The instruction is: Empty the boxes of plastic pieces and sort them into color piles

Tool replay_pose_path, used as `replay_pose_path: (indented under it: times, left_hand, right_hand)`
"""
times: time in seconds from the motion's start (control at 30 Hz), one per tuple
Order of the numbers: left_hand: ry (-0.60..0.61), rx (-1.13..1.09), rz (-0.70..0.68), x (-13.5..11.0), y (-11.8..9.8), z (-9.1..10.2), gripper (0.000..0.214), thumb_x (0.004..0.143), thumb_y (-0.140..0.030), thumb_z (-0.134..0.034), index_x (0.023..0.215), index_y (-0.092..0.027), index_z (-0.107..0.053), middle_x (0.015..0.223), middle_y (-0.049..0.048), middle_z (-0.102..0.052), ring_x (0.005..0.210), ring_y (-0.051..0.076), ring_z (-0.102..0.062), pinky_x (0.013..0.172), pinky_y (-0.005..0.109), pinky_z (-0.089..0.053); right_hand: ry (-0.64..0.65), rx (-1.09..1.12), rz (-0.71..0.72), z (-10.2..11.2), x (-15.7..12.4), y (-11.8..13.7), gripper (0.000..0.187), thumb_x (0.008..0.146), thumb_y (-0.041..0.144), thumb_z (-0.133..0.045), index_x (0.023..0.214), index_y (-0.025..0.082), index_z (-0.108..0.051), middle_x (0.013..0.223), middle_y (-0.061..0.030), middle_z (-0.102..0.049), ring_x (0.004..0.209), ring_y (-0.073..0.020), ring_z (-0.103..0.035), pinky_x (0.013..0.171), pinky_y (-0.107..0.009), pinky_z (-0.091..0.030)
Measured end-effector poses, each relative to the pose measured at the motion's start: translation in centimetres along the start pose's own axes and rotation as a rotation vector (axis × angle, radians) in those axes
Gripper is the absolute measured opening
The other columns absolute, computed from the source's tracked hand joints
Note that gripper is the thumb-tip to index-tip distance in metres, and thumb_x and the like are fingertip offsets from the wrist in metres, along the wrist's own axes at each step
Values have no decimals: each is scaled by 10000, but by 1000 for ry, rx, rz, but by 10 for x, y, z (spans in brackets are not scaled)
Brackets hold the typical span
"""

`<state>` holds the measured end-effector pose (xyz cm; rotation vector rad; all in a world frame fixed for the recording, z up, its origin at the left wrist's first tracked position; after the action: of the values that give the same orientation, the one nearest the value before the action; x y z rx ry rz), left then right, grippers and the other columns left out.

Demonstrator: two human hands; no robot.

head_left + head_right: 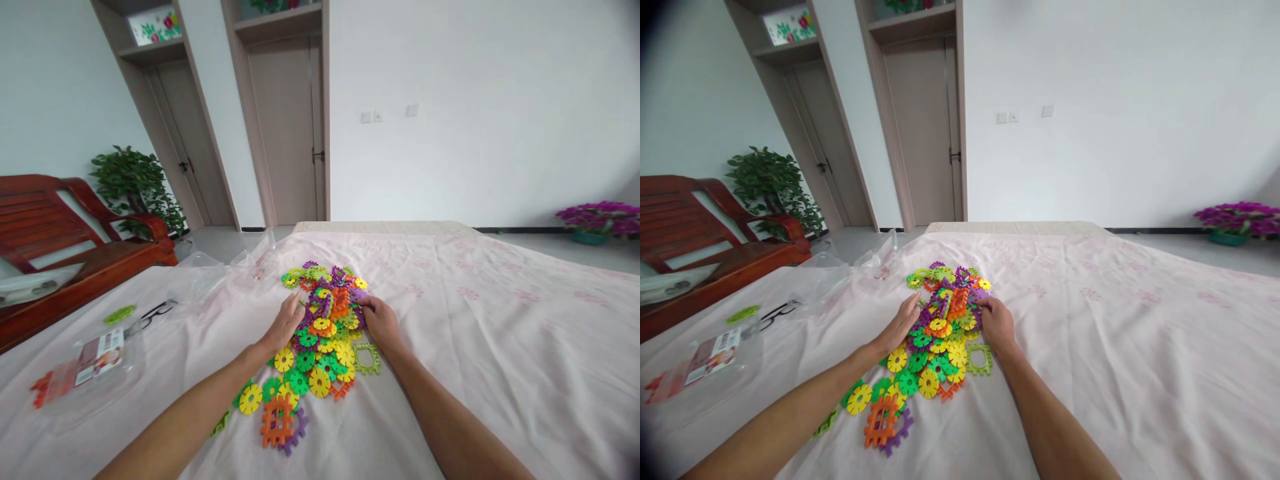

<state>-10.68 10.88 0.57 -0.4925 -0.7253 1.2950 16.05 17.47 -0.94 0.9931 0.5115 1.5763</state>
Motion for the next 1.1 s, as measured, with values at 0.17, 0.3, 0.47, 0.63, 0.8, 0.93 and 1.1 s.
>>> replay_pose_path:
  times: [0.17,0.3,0.47,0.63,0.8,0.93,1.1]
  left_hand:
    - [111,-82,-54,-10,-25,27,786,920,-677,-262,1561,-235,-159,1641,42,-124,1509,219,-88,1227,397,-126]
    - [250,161,-5,-77,9,64,989,795,-781,-431,1568,-275,-77,1645,41,-33,1505,293,-84,1214,462,-142]
    - [309,373,41,-166,61,65,1181,584,-837,-609,1540,-391,-80,1628,39,-108,1474,404,-152,1175,569,-189]
    - [314,386,18,-182,38,21,1339,475,-818,-699,1532,-411,15,1635,37,20,1475,447,-59,1159,652,-117]
    - [218,341,-26,-133,-12,-19,1338,487,-698,-785,1551,-381,-40,1643,75,43,1474,459,-15,1150,676,-98]
    - [58,302,-113,-88,-39,-36,1156,603,-591,-767,1549,-378,-139,1640,89,-25,1475,454,-31,1144,670,-131]
    - [-141,231,-187,-44,-62,-38,1018,697,-456,-729,1536,-261,-186,1603,157,-106,1483,416,-24,1166,624,-142]
  right_hand:
    - [-6,61,-8,4,0,-3,327,766,202,-434,943,212,-709,941,-22,-731,887,-189,-652,820,-275,-476]
    - [-7,48,-25,2,-1,-2,343,768,205,-425,954,221,-713,951,-17,-730,894,-192,-648,816,-283,-481]
    - [-8,17,-44,0,-1,2,370,768,204,-413,963,207,-728,954,-34,-726,882,-201,-644,823,-303,-480]
    - [-6,5,-39,1,-2,3,375,772,197,-412,972,205,-729,947,-32,-723,891,-198,-642,825,-292,-475]
    - [-15,1,-28,2,-3,2,376,772,190,-412,969,206,-733,954,-32,-728,885,-198,-646,808,-285,-479]
    - [-9,-11,-35,4,-5,5,379,794,183,-400,965,223,-736,963,-25,-730,895,-193,-652,817,-275,-473]
    - [18,-21,-75,4,-6,7,396,820,189,-380,992,238,-733,950,-18,-737,862,-198,-658,779,-281,-470]
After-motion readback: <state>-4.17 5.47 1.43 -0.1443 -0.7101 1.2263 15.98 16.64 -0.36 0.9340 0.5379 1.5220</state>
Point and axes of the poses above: each hand's wrist, its own x-axis towards the middle knuckle, its own z-axis out of the back of the hand, y = z × x, the point moved 9 cm from there along x, towards the middle knuckle
